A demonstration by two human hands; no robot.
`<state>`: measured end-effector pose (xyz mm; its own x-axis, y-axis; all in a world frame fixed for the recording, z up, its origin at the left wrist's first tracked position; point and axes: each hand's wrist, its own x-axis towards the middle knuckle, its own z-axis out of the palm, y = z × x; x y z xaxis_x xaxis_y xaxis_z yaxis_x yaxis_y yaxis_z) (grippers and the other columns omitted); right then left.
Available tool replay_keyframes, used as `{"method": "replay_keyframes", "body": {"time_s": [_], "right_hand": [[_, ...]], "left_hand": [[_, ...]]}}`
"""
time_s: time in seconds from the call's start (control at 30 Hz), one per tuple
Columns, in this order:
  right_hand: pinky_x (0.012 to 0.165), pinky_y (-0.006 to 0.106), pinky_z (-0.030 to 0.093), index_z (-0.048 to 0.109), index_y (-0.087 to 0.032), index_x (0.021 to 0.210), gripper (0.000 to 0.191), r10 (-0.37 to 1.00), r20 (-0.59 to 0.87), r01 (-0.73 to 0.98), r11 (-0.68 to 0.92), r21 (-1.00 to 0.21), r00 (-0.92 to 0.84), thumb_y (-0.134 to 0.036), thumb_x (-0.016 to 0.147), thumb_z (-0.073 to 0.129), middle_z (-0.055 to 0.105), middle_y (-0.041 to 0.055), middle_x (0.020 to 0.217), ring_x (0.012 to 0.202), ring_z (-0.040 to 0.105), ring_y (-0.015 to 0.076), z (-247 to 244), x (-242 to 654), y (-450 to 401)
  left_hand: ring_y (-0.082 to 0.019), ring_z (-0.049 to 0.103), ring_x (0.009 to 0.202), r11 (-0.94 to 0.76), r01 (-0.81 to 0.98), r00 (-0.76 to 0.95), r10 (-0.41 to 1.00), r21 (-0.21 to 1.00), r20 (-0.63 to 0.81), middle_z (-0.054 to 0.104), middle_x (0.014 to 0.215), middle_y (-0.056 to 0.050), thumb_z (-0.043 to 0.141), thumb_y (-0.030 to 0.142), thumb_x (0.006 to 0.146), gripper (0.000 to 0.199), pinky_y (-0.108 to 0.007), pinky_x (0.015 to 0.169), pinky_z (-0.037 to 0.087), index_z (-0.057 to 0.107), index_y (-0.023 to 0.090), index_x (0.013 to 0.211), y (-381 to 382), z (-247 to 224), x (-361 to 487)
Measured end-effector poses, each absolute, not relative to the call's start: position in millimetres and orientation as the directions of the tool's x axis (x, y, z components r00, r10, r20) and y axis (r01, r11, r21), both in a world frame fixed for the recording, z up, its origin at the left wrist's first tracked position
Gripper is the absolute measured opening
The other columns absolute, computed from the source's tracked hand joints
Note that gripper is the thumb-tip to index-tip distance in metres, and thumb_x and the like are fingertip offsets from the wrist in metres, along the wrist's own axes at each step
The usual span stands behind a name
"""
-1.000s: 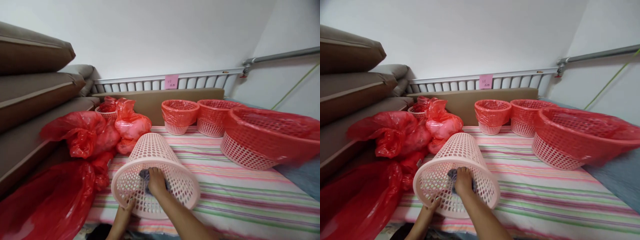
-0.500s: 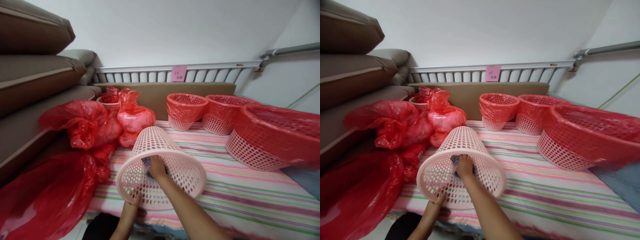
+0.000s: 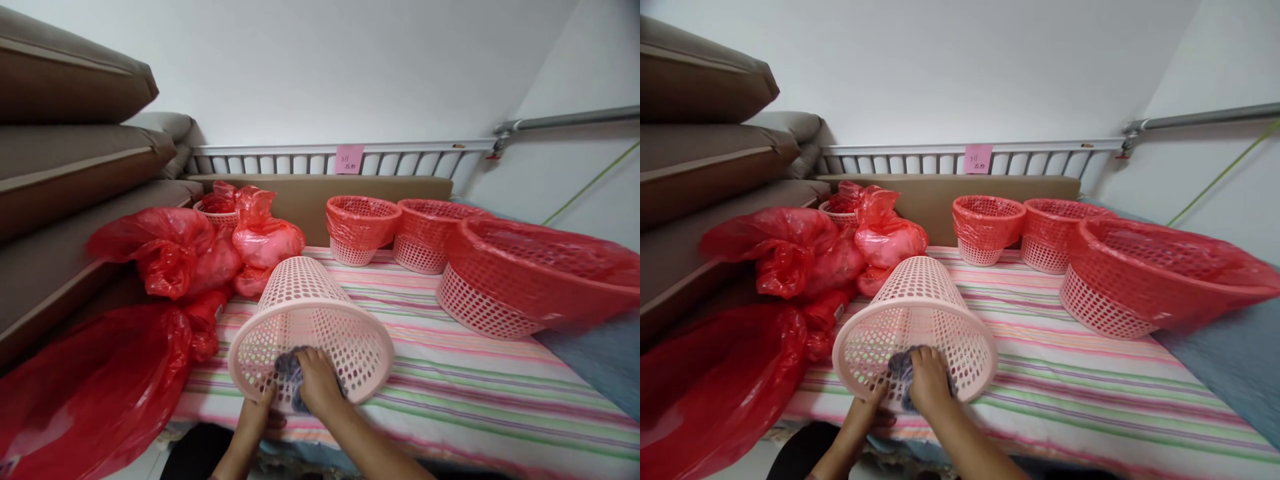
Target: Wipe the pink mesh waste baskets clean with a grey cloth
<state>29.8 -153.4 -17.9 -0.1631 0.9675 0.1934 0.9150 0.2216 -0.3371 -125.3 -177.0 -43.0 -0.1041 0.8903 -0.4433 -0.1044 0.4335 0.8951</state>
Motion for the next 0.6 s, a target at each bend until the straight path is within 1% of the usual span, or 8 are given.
{"method": "replay_keyframes", "body": {"time_s": [0.1,0.13,0.2,0.27,0.37,0.43,0.5,0.6], "right_hand": [[0.089,0.039,0.035,0.061,-0.016,0.104,0.037,0.968,0.244,0.94,0.136,-0.312,-0.059,-0.006,0.071,0.049,0.061,0.0123,0.103,0.099,0.052,0.0266,-16.2,26.7,-99.0],[0.091,0.041,0.034,0.06,-0.015,0.109,0.039,0.965,0.259,0.941,0.12,-0.316,-0.037,-0.006,0.072,0.048,0.061,0.0139,0.107,0.103,0.051,0.0278,-16.8,26.7,-81.8],[0.098,0.045,0.03,0.052,-0.014,0.122,0.046,0.955,0.297,0.939,0.116,-0.324,-0.016,-0.007,0.077,0.045,0.056,0.0156,0.121,0.116,0.045,0.0286,-19.5,28.4,-52.7],[0.105,0.045,0.024,0.041,-0.015,0.134,0.053,0.941,0.337,0.936,0.131,-0.326,-0.014,-0.009,0.081,0.041,0.046,0.0147,0.136,0.128,0.035,0.0274,-23.1,31.1,-32.8],[0.108,0.045,0.02,0.036,-0.012,0.137,0.056,0.932,0.361,0.936,0.153,-0.316,-0.03,-0.009,0.082,0.04,0.038,0.0146,0.143,0.134,0.027,0.0273,-27.4,34.4,-20.7],[0.108,0.044,0.02,0.037,-0.012,0.137,0.058,0.933,0.356,0.938,0.167,-0.303,-0.051,-0.007,0.079,0.043,0.039,0.0141,0.142,0.134,0.028,0.0268,-27.9,35.0,-22.9],[0.106,0.042,0.023,0.043,-0.013,0.132,0.058,0.939,0.337,0.942,0.172,-0.289,-0.068,-0.006,0.075,0.046,0.046,0.0143,0.136,0.129,0.035,0.0266,-26.1,33.9,-32.0],[0.096,0.043,0.032,0.058,-0.012,0.112,0.043,0.954,0.289,0.949,0.155,-0.274,-0.072,-0.004,0.07,0.047,0.059,0.0162,0.114,0.111,0.048,0.0286,-20.4,29.6,-56.6]], "left_hand": [[-0.018,0.063,0.042,0.447,-0.085,-0.104,0.885,0.891,-0.454,0.071,0.074,-0.006,0.066,0.043,0.072,0.057,-0.032,0.046,0.056,0.053,0.017,0.122,-176.7,-43.2,-127.1],[-0.018,0.063,0.043,0.456,-0.072,-0.1,0.882,0.887,-0.461,0.071,0.078,-0.006,0.066,0.044,0.072,0.058,-0.033,0.047,0.057,0.054,0.018,0.122,-176.5,-42.6,-127.8],[-0.02,0.066,0.048,0.48,-0.048,-0.085,0.872,0.876,-0.482,0.072,0.084,-0.008,0.066,0.047,0.071,0.062,-0.036,0.051,0.058,0.053,0.019,0.125,-176.2,-40.6,-129.1],[-0.025,0.07,0.061,0.497,-0.044,-0.078,0.863,0.866,-0.499,0.073,0.09,-0.011,0.067,0.048,0.069,0.065,-0.04,0.06,0.059,0.053,0.019,0.126,-175.8,-38.9,-129.9],[-0.032,0.071,0.082,0.494,-0.071,-0.104,0.861,0.867,-0.499,0.073,0.096,-0.014,0.069,0.047,0.067,0.064,-0.044,0.073,0.058,0.057,0.018,0.123,-175.5,-38.0,-129.9],[-0.033,0.069,0.088,0.474,-0.073,-0.128,0.868,0.877,-0.48,0.072,0.098,-0.014,0.07,0.045,0.066,0.062,-0.044,0.074,0.058,0.058,0.018,0.12,-175.6,-38.2,-129.1],[-0.033,0.07,0.086,0.452,-0.068,-0.133,0.88,0.89,-0.457,0.072,0.099,-0.014,0.07,0.045,0.066,0.06,-0.043,0.069,0.059,0.059,0.017,0.118,-176.2,-37.7,-128.0],[-0.03,0.07,0.074,0.434,-0.071,-0.115,0.891,0.898,-0.439,0.072,0.097,-0.013,0.068,0.046,0.067,0.058,-0.042,0.064,0.06,0.06,0.016,0.116,-178.6,-34.0,-127.0]]}}
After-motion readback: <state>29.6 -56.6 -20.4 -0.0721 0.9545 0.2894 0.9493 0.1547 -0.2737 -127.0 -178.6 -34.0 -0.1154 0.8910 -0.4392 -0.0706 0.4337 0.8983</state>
